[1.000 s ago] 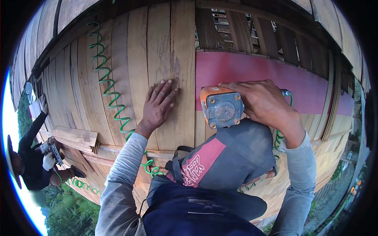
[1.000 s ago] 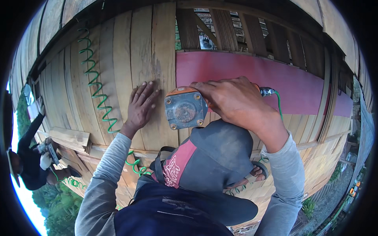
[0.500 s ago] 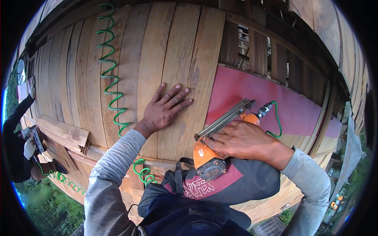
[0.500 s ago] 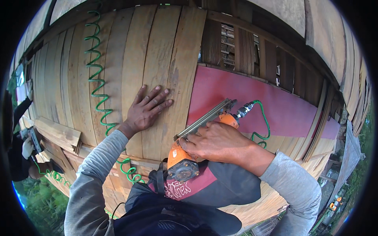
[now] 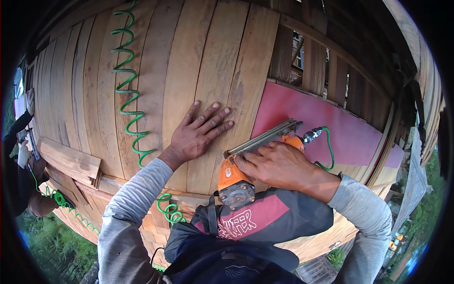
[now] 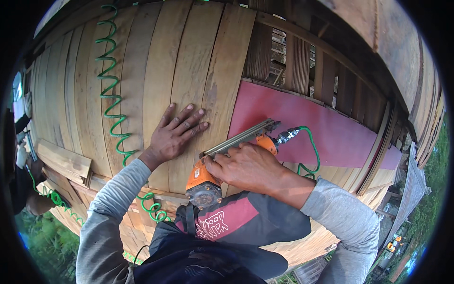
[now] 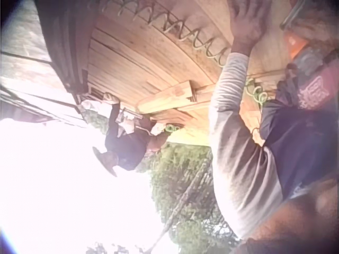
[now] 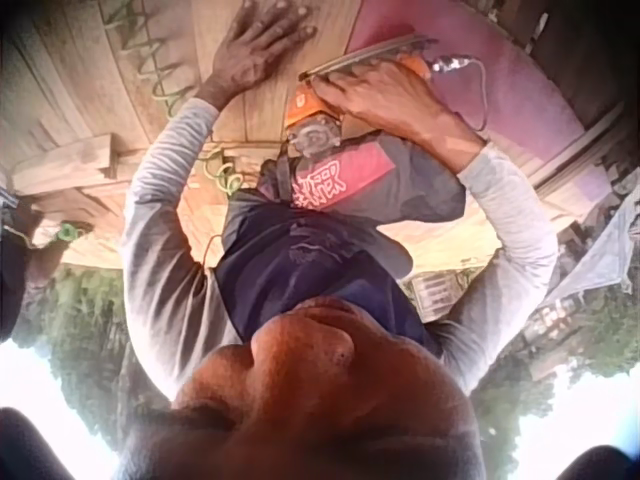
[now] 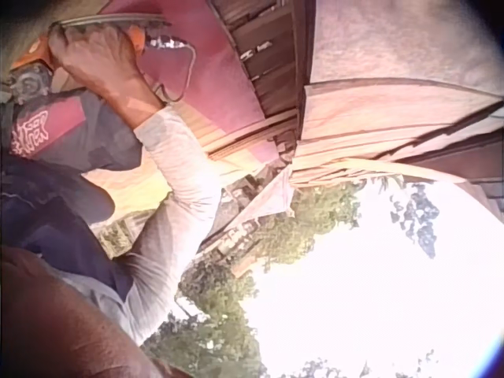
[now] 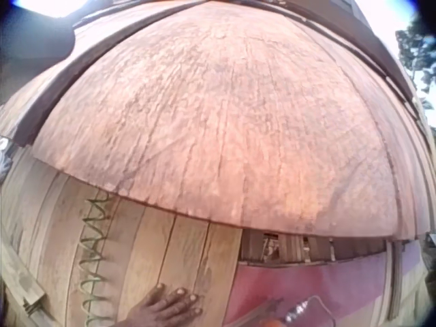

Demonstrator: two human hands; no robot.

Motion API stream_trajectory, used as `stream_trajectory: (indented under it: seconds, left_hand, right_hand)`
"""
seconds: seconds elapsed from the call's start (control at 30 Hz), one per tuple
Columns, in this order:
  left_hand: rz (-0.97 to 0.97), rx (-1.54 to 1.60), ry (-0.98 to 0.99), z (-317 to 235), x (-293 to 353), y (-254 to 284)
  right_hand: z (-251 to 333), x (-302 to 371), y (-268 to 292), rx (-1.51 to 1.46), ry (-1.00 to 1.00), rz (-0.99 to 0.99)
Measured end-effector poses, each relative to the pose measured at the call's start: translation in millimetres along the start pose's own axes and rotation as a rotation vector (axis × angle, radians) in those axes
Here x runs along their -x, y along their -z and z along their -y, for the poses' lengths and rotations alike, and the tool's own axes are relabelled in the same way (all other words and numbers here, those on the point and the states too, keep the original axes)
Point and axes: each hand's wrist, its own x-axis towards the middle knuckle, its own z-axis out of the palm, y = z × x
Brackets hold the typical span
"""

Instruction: The person installs wooden shingles on a curved roof section by placing each shingle into position and securing it using a pneumatic nail gun.

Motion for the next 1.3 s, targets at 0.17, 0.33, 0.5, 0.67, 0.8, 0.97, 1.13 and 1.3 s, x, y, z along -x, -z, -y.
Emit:
stream_trajectory:
  seconds: [0.17,0.33,0.5,0.67,0.8,0.97,1.13,1.3]
  left_hand:
    - [0.001,-0.002,0.001,-1.3,-0.9,0.0]
    - [0.008,0.009,0.007,1.8,2.0,3.3]
    - [-0.051,0.001,-0.012,1.6,2.8,3.1]
    - [-0.024,0.020,-0.040,-2.5,-5.4,1.1]
    - [-0.036,-0.047,-0.042,0.9,0.2,-0.2]
    - [0.016,-0.110,-0.100,7.6,-4.0,-6.1]
    - [0.044,-0.209,-0.109,-1.5,0.6,2.6]
    - [0.051,-0.284,-0.165,-6.1,-10.6,-6.0]
  right_hand:
    - [2.6,-3.2,-0.5,-0.027,-0.043,0.007]
    - [4.7,-7.0,-3.3,-0.059,-0.044,0.011]
    - [6.8,12.1,5.6,-0.124,-0.109,-0.043]
    - [-1.6,22.6,3.3,-0.197,-0.180,0.003]
    - [-10.4,26.6,-1.8,-0.209,-0.188,-0.083]
    - [4.4,99.3,14.6,-0.113,-0.612,-0.437]
    - [66.1,231.6,-14.3,0.071,-1.081,-0.805]
    - [237.6,406.3,-94.3,0.187,-1.579,-0.674]
